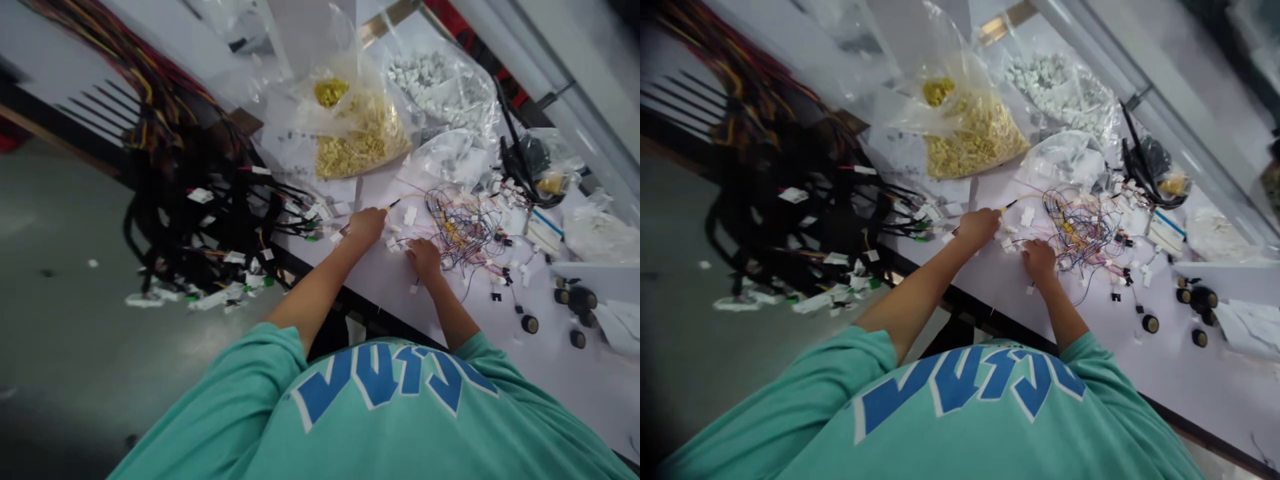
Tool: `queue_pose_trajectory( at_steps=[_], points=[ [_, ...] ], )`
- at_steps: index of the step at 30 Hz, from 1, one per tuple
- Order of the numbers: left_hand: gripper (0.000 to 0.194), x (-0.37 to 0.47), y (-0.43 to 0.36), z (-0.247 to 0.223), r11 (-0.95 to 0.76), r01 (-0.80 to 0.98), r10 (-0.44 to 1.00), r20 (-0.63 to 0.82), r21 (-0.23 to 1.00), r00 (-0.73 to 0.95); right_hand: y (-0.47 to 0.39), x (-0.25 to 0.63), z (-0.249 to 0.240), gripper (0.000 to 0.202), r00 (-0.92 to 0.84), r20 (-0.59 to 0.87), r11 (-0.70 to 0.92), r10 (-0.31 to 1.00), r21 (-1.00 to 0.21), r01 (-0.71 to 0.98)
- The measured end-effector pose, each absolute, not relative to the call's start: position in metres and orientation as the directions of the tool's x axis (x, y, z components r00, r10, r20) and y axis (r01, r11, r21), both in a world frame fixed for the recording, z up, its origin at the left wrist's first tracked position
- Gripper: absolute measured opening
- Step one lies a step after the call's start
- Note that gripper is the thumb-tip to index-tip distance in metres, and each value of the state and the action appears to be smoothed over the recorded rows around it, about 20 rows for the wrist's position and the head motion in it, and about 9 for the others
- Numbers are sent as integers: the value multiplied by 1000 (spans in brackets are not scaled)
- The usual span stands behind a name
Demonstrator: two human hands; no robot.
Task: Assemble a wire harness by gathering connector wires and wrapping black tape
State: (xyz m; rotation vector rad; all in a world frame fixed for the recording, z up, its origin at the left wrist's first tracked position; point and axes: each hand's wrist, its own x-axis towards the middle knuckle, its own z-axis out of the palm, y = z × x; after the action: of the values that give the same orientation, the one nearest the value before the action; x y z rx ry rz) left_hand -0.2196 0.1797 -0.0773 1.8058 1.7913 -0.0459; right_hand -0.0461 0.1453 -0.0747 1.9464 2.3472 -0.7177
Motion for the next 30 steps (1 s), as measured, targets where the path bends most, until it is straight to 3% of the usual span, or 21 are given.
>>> queue_pose_trajectory(
  at_steps=[2, 4, 8, 11, 15, 18, 23, 30],
  points=[
    [36, -219, 179, -78, 69, 926, 906, -411, 370, 98, 146, -43, -76, 14, -163, -259, -2, 952, -538, 843],
    [36, -219, 178, -77, 72, 925, 909, -405, 374, 93, 148, -39, -77, 11, -106, -235, -77, 966, -657, 750],
    [35, -222, 170, -68, 147, 900, 930, -368, 410, 16, 151, -29, -75, 13, -27, -209, -145, 978, -761, 632],
    [33, -226, 162, -66, 250, 821, 944, -318, 514, -88, 150, -22, -75, 17, 57, -229, -226, 972, -829, 511],
    [25, -232, 148, -66, 386, 571, 915, -379, 724, -137, 142, -8, -75, 19, 189, -301, -349, 935, -881, 319],
    [23, -232, 139, -63, 416, 426, 907, -397, 803, -136, 133, 2, -73, 18, 283, -357, -413, 890, -895, 168],
    [23, -226, 126, -60, 376, 445, 922, -376, 813, -92, 113, 23, -63, 23, 400, -416, -427, 817, -902, -67],
    [28, -215, 119, -59, 342, 464, 910, -411, 817, 53, 87, 85, -50, 26, 563, -419, -308, 712, -907, -286]
  ],
)
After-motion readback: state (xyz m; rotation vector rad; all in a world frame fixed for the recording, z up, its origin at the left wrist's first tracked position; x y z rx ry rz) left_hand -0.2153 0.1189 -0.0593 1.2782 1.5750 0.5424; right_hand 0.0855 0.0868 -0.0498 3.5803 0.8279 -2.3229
